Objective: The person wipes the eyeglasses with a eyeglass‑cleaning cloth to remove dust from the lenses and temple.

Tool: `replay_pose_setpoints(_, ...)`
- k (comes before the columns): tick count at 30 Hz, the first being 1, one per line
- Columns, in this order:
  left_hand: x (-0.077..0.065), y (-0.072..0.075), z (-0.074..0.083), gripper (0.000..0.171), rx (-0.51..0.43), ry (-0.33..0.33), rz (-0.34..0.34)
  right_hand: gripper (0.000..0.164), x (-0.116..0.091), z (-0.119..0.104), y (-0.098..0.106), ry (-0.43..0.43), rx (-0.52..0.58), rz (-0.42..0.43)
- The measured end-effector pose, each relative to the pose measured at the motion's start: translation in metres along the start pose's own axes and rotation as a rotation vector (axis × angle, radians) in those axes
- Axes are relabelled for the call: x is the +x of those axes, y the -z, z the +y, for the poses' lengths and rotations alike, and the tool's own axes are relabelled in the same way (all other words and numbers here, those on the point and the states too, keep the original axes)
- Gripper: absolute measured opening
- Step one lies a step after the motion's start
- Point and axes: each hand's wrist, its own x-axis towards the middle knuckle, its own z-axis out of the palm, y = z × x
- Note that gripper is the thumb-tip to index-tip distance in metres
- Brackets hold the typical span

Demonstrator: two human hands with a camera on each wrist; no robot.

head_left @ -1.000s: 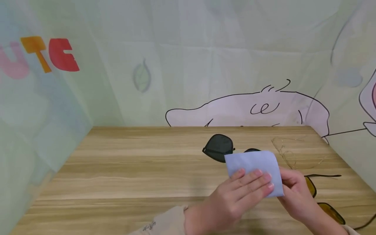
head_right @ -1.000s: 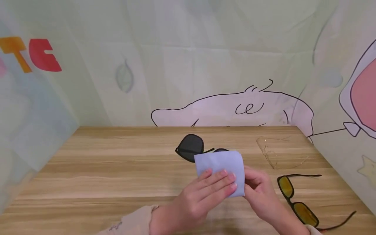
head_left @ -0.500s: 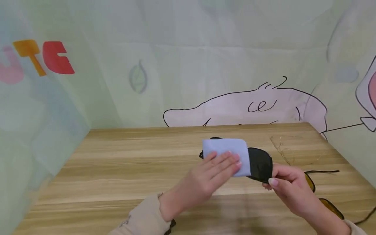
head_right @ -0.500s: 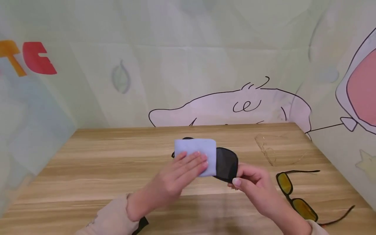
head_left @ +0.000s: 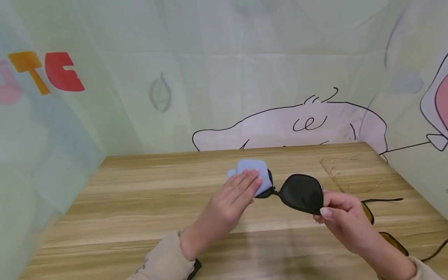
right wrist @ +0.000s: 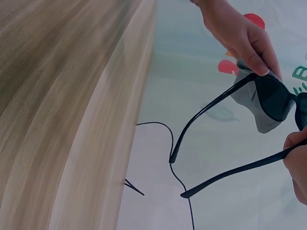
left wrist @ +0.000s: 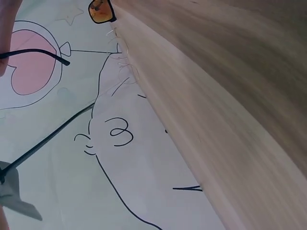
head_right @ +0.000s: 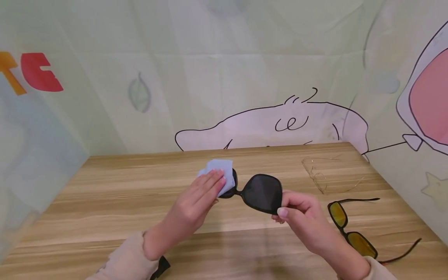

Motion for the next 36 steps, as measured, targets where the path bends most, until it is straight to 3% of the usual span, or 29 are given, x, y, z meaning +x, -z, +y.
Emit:
replay_pose_setpoints(6, 0.003, 0.002, -0.001, 0.026, 0.090, -0.076, 0.047, 0.060, -0.002, -0.002, 0.005, -0.115, 0.093, -0.011)
replay_pose_setpoints(11, 0.006, 0.004, -0.001, 0.024, 0.119, -0.118, 0.049, 0.056, -0.003, -0.002, 0.008, -0.147, 0.135, -0.036)
replay_pose_setpoints(18, 0.008, 0.009, -0.002, 0.024, 0.095, -0.106, 0.049, 0.050, 0.001, -0.004, 0.010, -0.159, 0.108, -0.090)
replay_pose_setpoints(21, 0.006, 0.010, 0.000, 0.024, 0.032, -0.056, 0.021, 0.049, 0.004, -0.006, 0.010, -0.146, 0.055, -0.088)
replay_pose_setpoints(24, 0.004, 0.014, 0.004, 0.024, -0.128, 0.074, -0.095, 0.048, 0.006, -0.009, 0.009, -0.160, -0.067, -0.025)
replay_pose_setpoints(31, 0.007, 0.023, 0.011, 0.017, -0.546, 0.495, -0.418, 0.034, 0.011, -0.014, 0.004, -0.311, -0.435, 0.243)
replay_pose_setpoints(34, 0.009, 0.025, 0.010, 0.015, -0.678, 0.673, -0.542, 0.023, 0.013, -0.014, -0.001, -0.274, -0.559, 0.379)
replay_pose_setpoints(36, 0.010, 0.025, 0.009, 0.016, -0.752, 0.767, -0.606, 0.018, 0.013, -0.014, -0.003, -0.170, -0.607, 0.396)
